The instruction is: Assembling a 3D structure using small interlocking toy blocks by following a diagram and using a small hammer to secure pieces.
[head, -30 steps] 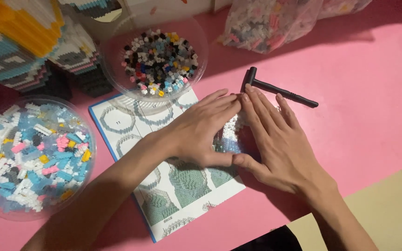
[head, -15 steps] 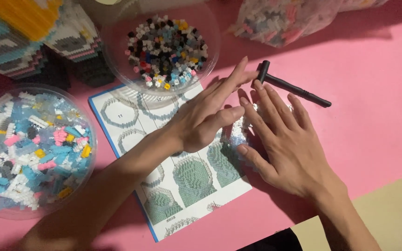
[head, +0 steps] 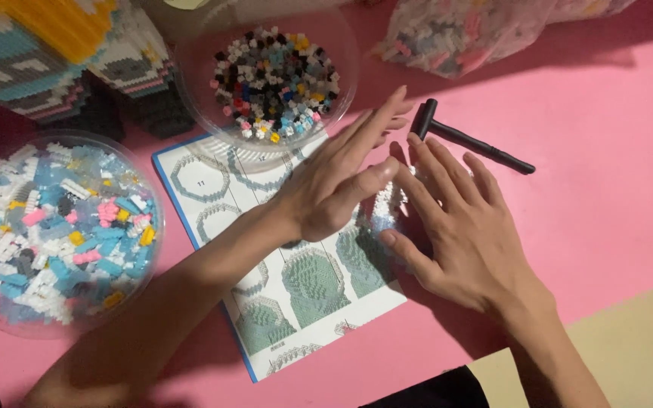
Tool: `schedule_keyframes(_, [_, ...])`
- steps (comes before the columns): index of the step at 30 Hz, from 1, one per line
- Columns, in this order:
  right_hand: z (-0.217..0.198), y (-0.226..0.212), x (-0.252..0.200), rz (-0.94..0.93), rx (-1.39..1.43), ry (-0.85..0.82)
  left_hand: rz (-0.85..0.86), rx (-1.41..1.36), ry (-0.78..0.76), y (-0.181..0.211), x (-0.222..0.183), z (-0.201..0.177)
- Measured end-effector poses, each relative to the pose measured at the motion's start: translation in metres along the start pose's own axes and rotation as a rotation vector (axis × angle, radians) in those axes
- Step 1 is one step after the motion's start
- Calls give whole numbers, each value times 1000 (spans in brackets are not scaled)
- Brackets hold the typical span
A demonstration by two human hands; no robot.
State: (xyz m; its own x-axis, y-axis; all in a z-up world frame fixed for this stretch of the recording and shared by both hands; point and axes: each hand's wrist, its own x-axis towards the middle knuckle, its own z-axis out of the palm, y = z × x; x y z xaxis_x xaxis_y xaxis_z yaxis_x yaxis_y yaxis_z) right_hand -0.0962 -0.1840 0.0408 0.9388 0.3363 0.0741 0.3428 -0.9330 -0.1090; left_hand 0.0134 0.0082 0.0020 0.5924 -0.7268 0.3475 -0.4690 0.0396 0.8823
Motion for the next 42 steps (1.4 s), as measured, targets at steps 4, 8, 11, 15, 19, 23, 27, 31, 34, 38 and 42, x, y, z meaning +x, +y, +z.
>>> schedule_keyframes(4, [-13,2,2,3,126,-28,34,67,150,-7,4,7])
schedule_keyframes(8, [-33,24,-17,38,238,77,69,86,206,7,5,9])
schedule_keyframes(11, [-41,50,-47,48,373,172,40,365,18,22,4,7])
schedule_keyframes(15, [-35,70,-80,84,380,156,122,803,-279,32,-6,18])
schedule_keyframes(19, [-28,70,-82,106,370,132,105,1082,-237,59,-4,36])
schedule_keyframes(23, [-8,62,-63,7,220,151,64,1114,-174,48,12,63])
schedule_keyframes(27, [-5,58,-56,-40,204,105,-21,1121,-270,40,13,74])
schedule_keyframes(31, [1,59,-57,-91,101,55,-26,1193,-252,38,9,77])
schedule_keyframes(34, [4,58,-55,-101,-9,72,-34,1223,-261,39,10,77])
schedule_keyframes(38, [4,55,-54,-106,-88,86,-39,1228,-283,38,10,78])
schedule_keyframes(42, [4,54,-54,-90,-116,73,-34,1213,-299,38,11,76])
